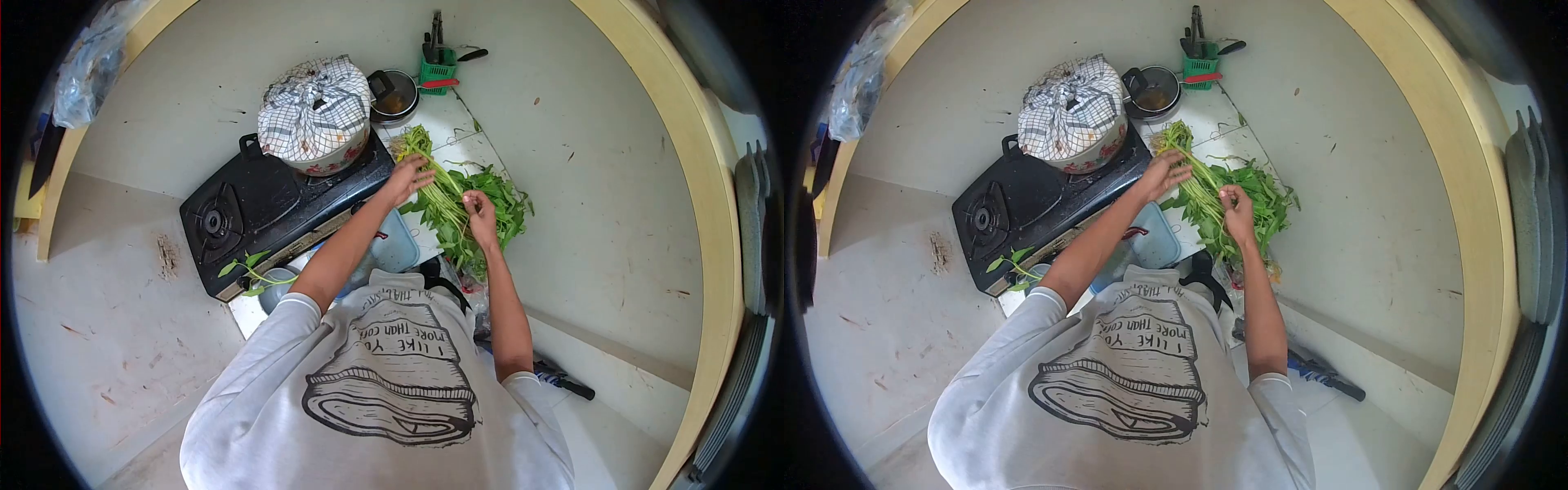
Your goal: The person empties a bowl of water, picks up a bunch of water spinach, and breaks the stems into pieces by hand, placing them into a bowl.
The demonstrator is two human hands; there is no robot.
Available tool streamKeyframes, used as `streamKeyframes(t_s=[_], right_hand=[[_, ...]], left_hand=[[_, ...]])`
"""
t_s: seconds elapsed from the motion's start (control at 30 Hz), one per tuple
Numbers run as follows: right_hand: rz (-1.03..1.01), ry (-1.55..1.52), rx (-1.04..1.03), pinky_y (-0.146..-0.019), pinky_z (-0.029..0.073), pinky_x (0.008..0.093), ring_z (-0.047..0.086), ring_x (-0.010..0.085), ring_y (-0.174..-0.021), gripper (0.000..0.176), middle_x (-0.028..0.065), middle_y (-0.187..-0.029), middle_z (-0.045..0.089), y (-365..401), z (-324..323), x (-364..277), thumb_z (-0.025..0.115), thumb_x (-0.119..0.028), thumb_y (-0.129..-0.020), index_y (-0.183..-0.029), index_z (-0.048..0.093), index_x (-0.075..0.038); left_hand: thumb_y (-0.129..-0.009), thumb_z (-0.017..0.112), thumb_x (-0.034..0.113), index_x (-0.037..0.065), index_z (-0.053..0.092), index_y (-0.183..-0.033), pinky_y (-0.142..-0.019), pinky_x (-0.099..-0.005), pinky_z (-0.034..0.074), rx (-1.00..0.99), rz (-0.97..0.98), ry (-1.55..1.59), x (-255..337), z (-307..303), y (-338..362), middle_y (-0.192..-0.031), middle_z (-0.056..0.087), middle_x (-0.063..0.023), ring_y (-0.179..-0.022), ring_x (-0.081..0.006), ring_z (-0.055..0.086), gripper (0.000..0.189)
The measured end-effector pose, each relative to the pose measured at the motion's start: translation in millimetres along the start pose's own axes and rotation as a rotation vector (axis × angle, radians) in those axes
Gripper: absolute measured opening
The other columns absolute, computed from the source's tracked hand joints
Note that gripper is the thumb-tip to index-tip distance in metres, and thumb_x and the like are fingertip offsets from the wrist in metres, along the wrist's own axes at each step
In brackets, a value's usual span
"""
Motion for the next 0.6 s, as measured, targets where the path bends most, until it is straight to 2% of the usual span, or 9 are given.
streamKeyframes(t_s=[0.03, 0.33, 0.4, 0.5, 0.6], right_hand=[[-0.001, -0.014, -0.002, -0.086, 0.047, 0.0272, 0.061, 0.0118, -0.092, 0.014, 0.0031, -0.097, 0.068, -0.6, -0.8, 1.9, 0.063, -0.013, -0.102, -0.108, 0.066, -0.001], [0.073, -0.051, -0.033, -0.088, 0.048, 0.0277, 0.062, 0.0126, -0.095, 0.017, 0.0037, -0.102, 0.07, -0.2, -1.7, 0.0, 0.06, -0.014, -0.103, -0.114, 0.066, -0.002], [0.111, -0.113, 0.0, -0.085, 0.049, 0.0286, 0.062, 0.0132, -0.092, 0.017, 0.0052, -0.101, 0.071, 1.5, -2.1, -2.7, 0.059, -0.013, -0.104, -0.113, 0.067, -0.001], [0.131, -0.162, -0.039, -0.089, 0.05, 0.0272, 0.065, 0.0135, -0.099, 0.02, 0.0065, -0.107, 0.072, 3.1, -5.2, -1.8, 0.058, -0.014, -0.105, -0.118, 0.068, -0.002], [0.165, -0.185, -0.067, -0.089, 0.05, 0.0263, 0.067, 0.0133, -0.098, 0.024, 0.0069, -0.109, 0.072, 4.3, -5.7, -12.2, 0.061, -0.015, -0.103, -0.122, 0.068, -0.002]], left_hand=[[-0.107, 0.049, 0.018, 0.002, 0.033, -0.151, -0.1, -0.0386, 0.054, -0.014, -0.005, 0.097, 2.6, -0.6, -1.4, -0.136, 0.058, -0.0126, -0.114, -0.0252, 0.061, 0.049], [-0.105, 0.051, 0.011, 0.009, 0.032, -0.149, -0.102, -0.0379, 0.053, 0.017, 0.125, 0.017, 43.3, 18.3, 10.6, -0.135, 0.061, -0.0149, -0.115, -0.0243, 0.059, 0.047], [-0.103, 0.052, 0.008, 0.009, 0.034, -0.148, -0.102, -0.0385, 0.054, 0.018, 0.133, 0.027, 50.2, 21.1, 10.7, -0.134, 0.061, -0.0144, -0.113, -0.023, 0.06, 0.048], [-0.101, 0.053, 0.006, 0.011, 0.039, -0.144, -0.1, -0.0391, 0.055, 0.018, 0.132, 0.04, 60.3, 28.8, 16.1, -0.129, 0.062, -0.013, -0.111, -0.0212, 0.06, 0.046], [-0.102, 0.051, 0.006, 0.01, 0.036, -0.148, -0.101, -0.0419, 0.054, -0.021, 0.175, -0.041, 65.1, 33.0, 15.8, -0.128, 0.063, -0.014, -0.114, -0.0258, 0.058, 0.049]])
Point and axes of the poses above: each hand's wrist, its own y-axis away from the middle knuckle, its own z-axis out of the palm, x = y × z, the point moved 3 cm from there along -y, towards the middle knuckle
